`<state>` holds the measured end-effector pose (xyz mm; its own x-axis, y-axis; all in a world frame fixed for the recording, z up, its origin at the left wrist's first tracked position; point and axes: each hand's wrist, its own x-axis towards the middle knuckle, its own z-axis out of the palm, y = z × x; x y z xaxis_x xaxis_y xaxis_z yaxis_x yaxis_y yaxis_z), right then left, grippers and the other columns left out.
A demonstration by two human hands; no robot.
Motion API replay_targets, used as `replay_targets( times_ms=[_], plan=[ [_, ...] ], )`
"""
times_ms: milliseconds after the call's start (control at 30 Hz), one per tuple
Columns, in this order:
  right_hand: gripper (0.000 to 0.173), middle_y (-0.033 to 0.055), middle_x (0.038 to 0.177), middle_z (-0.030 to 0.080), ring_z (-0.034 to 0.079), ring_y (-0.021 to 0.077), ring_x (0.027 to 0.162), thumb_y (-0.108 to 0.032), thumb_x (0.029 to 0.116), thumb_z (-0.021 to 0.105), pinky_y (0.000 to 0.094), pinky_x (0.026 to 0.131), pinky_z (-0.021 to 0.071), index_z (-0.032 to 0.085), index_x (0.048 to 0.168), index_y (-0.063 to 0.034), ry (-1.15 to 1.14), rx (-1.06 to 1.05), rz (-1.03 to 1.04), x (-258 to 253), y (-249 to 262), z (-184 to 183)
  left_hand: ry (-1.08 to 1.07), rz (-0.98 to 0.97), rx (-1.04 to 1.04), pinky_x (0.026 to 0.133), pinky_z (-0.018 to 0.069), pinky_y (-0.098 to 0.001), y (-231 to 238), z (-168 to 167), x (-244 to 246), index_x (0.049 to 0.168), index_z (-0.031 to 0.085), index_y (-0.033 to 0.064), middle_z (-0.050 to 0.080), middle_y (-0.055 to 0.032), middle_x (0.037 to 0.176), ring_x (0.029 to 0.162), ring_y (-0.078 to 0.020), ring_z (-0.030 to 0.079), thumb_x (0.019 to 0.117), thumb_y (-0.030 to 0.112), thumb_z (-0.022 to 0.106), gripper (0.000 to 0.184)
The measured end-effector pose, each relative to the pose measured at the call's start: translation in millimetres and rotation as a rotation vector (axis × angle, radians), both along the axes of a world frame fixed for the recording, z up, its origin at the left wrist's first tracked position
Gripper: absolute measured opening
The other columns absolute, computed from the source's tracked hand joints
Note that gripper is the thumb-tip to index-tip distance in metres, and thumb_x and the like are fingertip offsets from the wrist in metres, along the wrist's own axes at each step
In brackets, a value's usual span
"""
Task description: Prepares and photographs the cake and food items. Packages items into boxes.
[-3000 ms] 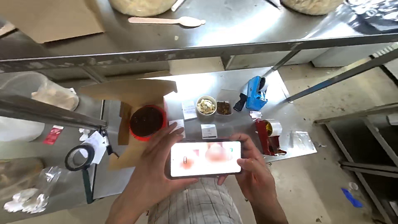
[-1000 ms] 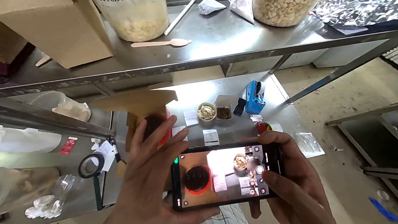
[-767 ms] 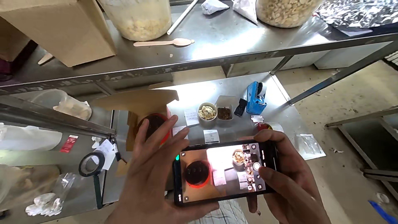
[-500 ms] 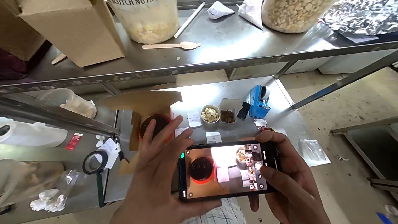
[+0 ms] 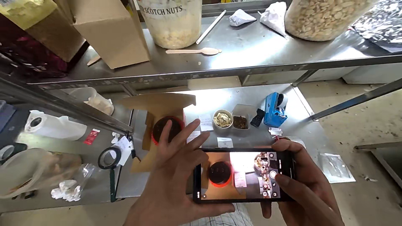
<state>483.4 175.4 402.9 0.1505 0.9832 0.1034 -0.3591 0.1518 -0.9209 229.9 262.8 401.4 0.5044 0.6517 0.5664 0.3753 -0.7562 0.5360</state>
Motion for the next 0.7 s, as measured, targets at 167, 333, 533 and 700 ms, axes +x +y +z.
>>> replay_targets(
  times_ms=[167, 333, 533, 700],
  plan=[
    [0.042, 0.0108, 0.117, 0.064, 0.073, 0.0203, 0.085, 0.000, 0.0901, 0.055, 0.0344, 0.045, 0.0603, 0.050, 0.130, -0.0117, 0.001, 0.000, 0.002, -1.5, -0.5, 0.7, 0.006, -0.006, 0.012, 0.122, 0.0133, -0.0729, -0.1, 0.5, -0.1, 0.116, 0.054, 0.0253, 0.055, -0.0007, 0.150, 0.148, -0.0310, 0.039, 0.0660, 0.067, 0.086, 0.073],
    [0.043, 0.0107, 0.117, 0.064, 0.073, 0.0199, 0.085, -0.001, 0.0903, 0.057, 0.0340, 0.045, 0.0605, 0.050, 0.131, -0.0122, 0.003, -0.003, 0.003, -2.8, -1.4, 0.9, -0.001, -0.002, 0.005, 0.123, 0.0139, -0.0723, -0.8, -2.1, -2.0, 0.120, 0.052, 0.0260, 0.055, 0.0003, 0.150, 0.148, -0.0305, 0.040, 0.0651, 0.067, 0.086, 0.077],
    [0.042, 0.0105, 0.114, 0.064, 0.073, 0.0201, 0.081, -0.001, 0.0906, 0.056, 0.0348, 0.044, 0.0603, 0.050, 0.131, -0.0119, 0.007, -0.020, -0.010, -4.8, -2.8, 1.9, -0.005, -0.006, -0.014, 0.122, 0.0155, -0.0733, 0.7, -5.4, -2.0, 0.120, 0.053, 0.0258, 0.056, -0.0010, 0.149, 0.147, -0.0321, 0.041, 0.0628, 0.068, 0.087, 0.079],
    [0.044, 0.0108, 0.116, 0.065, 0.074, 0.0206, 0.083, -0.001, 0.0912, 0.056, 0.0355, 0.043, 0.0605, 0.050, 0.133, -0.0143, 0.040, -0.036, -0.014, -5.1, -4.3, -0.6, -0.014, -0.024, -0.027, 0.122, 0.0165, -0.0729, 2.0, -8.0, -1.5, 0.133, 0.050, 0.0290, 0.056, -0.0005, 0.149, 0.147, -0.0327, 0.041, 0.0623, 0.067, 0.088, 0.089]
  ],
)
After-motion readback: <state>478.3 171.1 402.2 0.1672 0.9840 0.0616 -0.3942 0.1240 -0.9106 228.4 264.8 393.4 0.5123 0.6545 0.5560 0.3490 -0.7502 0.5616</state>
